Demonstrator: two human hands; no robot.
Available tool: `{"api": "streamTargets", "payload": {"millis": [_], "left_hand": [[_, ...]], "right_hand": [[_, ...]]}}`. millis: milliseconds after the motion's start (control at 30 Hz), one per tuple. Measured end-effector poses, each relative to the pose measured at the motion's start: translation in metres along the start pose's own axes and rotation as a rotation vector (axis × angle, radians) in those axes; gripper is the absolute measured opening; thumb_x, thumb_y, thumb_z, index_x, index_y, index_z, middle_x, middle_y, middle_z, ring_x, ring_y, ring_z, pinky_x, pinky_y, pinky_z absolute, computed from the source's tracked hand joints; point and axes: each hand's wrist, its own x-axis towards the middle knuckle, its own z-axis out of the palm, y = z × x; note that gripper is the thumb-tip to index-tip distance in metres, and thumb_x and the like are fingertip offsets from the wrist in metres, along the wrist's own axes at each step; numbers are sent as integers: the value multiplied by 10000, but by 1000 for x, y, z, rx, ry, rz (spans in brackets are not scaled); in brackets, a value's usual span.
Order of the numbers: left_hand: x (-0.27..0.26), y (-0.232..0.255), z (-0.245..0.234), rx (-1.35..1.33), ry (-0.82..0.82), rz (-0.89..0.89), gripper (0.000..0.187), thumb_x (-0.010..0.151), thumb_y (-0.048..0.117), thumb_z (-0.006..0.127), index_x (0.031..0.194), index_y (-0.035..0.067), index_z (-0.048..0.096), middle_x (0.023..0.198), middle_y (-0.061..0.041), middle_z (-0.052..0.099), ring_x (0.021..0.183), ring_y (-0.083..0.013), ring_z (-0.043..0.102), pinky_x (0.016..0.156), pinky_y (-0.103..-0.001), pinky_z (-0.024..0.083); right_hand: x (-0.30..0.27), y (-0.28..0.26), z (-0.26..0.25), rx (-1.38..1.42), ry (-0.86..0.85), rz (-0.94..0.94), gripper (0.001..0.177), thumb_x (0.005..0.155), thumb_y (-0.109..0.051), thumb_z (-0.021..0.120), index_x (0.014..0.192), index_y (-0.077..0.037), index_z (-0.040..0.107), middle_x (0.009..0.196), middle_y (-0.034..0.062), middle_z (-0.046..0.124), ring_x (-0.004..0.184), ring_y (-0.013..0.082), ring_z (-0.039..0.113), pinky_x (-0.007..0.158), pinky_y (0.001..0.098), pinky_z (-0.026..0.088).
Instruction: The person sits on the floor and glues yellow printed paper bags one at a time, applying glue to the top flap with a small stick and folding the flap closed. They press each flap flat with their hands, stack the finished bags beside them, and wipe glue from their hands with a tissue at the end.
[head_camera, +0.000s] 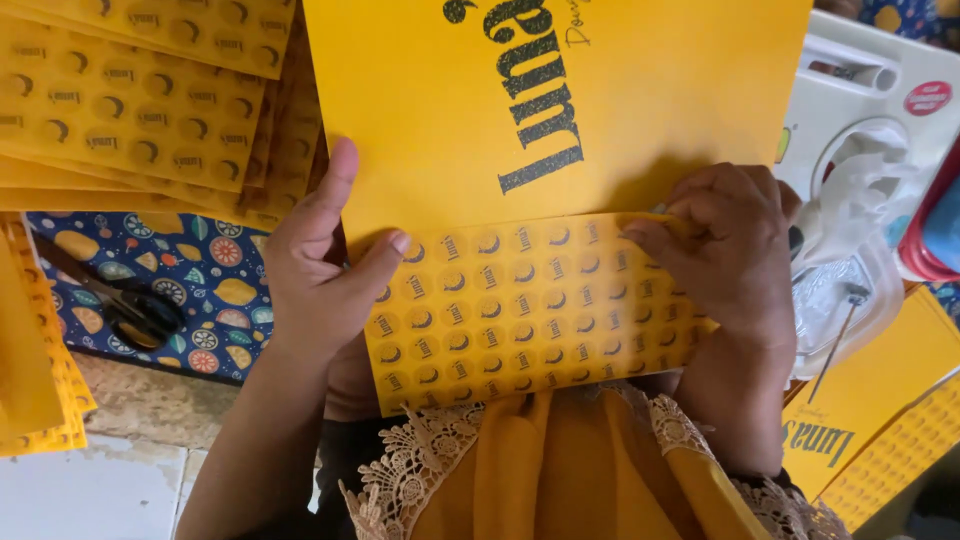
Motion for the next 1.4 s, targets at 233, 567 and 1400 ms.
{"api": "streamTargets", "payload": {"millis": [233,567,1400], "left_hand": [[-1,-3,0,2,0,-3,716,911,-162,675,1558,-18,404,911,-22,613,647,-37,427,612,-159,352],[1,3,-5,-299,-15,-67,607,989,-89,555,1562,-28,368,1361,-142,542,856,-41,477,778,-159,380],[17,16,6,-255,-171,-68,721,889,-43,685,1515,-56,327,1606,-294,369,1426,-284,497,1151,-338,456]], "right_hand": [[6,1,-24,138,-203,-43,296,855,-90,832,668,-1,621,1055,119,684,994,241,567,1028,389,333],[1,-11,-17,103,-95,-34,171,911,-59,844,927,68,730,1001,129,690,756,211,525,806,354,384],[-22,-24,-7,-86,42,-24,319,876,-238,918,1049,-12,772,1208,103,709,1227,281,584,1188,512,101]]}}
